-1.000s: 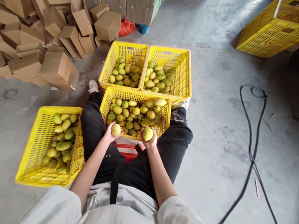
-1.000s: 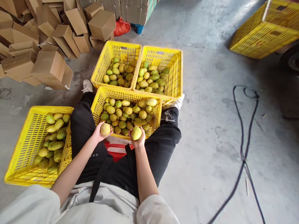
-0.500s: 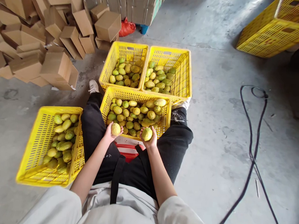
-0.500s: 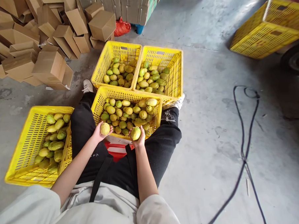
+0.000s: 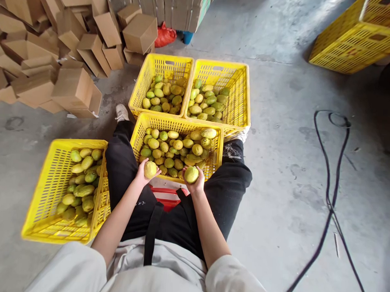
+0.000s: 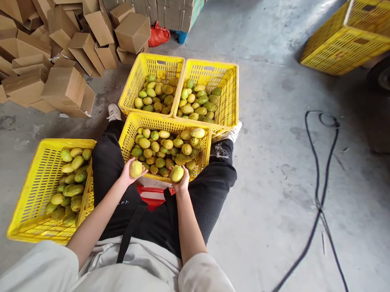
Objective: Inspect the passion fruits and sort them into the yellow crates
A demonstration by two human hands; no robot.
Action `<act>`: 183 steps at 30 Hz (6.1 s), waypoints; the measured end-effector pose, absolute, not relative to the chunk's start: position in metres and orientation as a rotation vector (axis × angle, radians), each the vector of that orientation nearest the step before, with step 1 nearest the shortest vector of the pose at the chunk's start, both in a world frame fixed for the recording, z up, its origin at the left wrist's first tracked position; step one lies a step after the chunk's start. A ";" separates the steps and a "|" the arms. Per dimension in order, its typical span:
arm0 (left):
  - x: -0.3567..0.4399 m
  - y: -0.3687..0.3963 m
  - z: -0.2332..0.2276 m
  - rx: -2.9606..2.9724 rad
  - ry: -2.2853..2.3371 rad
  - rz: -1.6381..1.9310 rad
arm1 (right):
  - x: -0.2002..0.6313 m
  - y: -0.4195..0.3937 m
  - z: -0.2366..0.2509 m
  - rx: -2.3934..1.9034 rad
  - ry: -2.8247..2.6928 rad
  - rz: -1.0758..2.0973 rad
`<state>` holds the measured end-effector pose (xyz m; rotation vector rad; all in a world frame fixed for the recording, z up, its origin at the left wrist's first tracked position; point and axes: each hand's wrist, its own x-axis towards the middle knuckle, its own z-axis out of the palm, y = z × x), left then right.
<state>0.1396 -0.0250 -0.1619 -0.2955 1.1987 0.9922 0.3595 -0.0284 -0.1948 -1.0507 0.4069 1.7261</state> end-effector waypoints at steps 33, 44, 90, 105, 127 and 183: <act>0.139 -0.026 -0.158 -0.265 1.184 0.935 | 0.356 -0.027 -0.206 -1.145 0.356 1.636; 0.136 -0.027 -0.166 -0.300 1.189 0.967 | 0.357 -0.025 -0.204 -1.100 0.349 1.655; 0.142 -0.027 -0.162 -0.203 1.152 0.925 | 0.349 -0.030 -0.200 -1.131 0.129 1.823; 0.144 -0.023 -0.160 -0.218 1.293 0.892 | 0.351 -0.026 -0.199 -1.178 0.328 1.891; 0.140 -0.024 -0.163 -0.321 1.218 0.931 | 0.353 -0.026 -0.206 -1.205 0.222 1.951; 0.138 -0.024 -0.161 -0.287 1.163 0.956 | 0.345 -0.028 -0.201 -1.221 0.050 1.672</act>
